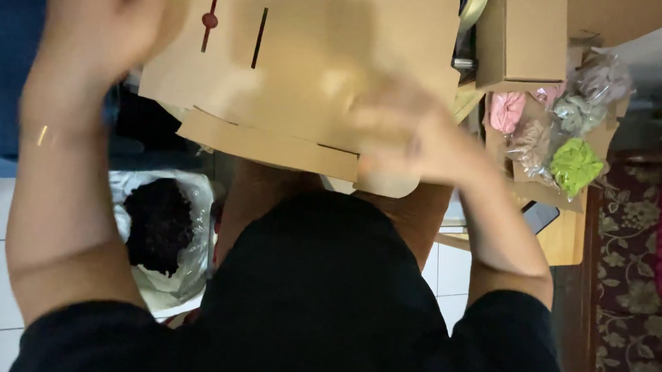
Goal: Assembling small cardboard boxes by folding them and adding decorative green filler.
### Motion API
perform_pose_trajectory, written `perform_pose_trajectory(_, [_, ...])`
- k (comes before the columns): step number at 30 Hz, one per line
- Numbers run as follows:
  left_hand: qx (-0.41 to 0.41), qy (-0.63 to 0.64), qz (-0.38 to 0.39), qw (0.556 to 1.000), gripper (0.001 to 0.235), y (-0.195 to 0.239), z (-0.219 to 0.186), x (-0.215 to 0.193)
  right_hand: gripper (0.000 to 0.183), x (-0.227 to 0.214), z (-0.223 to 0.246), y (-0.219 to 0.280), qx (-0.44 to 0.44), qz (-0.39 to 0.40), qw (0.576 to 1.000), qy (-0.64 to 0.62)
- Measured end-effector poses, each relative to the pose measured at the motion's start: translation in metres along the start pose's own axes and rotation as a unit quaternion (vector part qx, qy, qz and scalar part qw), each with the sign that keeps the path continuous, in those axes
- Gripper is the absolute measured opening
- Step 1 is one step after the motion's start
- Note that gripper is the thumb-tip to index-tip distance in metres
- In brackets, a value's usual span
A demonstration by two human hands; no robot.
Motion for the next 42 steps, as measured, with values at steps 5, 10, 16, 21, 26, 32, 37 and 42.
perform_pose_trajectory(5, [0.005,0.073,0.040,0.997,0.053,0.104,-0.102,-0.027,0.063,0.061,0.041,0.011,-0.010,0.102,0.985,0.137])
perform_pose_trajectory(10, [0.091,-0.123,-0.073,0.986,0.024,0.131,-0.117,0.026,0.024,0.084,0.040,0.008,-0.065,-0.001,0.973,0.220])
perform_pose_trajectory(16, [0.120,-0.079,-0.147,0.979,0.009,0.124,-0.114,0.044,0.017,0.082,0.047,0.009,-0.001,0.007,0.962,0.273])
perform_pose_trajectory(21, [0.158,-0.049,-0.134,0.977,0.009,0.107,-0.142,0.031,0.019,0.080,0.030,0.005,-0.006,0.018,0.966,0.257])
perform_pose_trajectory(26, [0.176,-0.019,-0.146,0.973,0.009,0.103,-0.140,0.041,0.016,0.075,0.045,-0.009,-0.022,-0.046,0.994,0.096])
perform_pose_trajectory(32, [0.104,0.107,-0.171,0.974,0.011,0.112,-0.136,0.035,0.053,0.083,0.025,0.017,0.032,-0.098,0.994,0.038])
perform_pose_trajectory(37, [0.137,0.012,-0.227,0.964,0.006,0.118,-0.136,0.047,0.074,0.086,0.045,0.012,0.025,-0.109,0.988,0.106])
perform_pose_trajectory(42, [0.155,0.112,-0.185,0.964,0.008,0.110,-0.150,0.046,0.067,0.094,0.036,0.014,0.027,-0.090,0.991,0.093])
Point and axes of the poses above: each hand's wrist, its own y-axis away from the middle knuckle, its own x-axis out of the palm, z = x × y, the point moved 6 cm from there along -y, towards the middle knuckle, and after that the axes turned 12 degrees about -y, right-handed, at the moved point
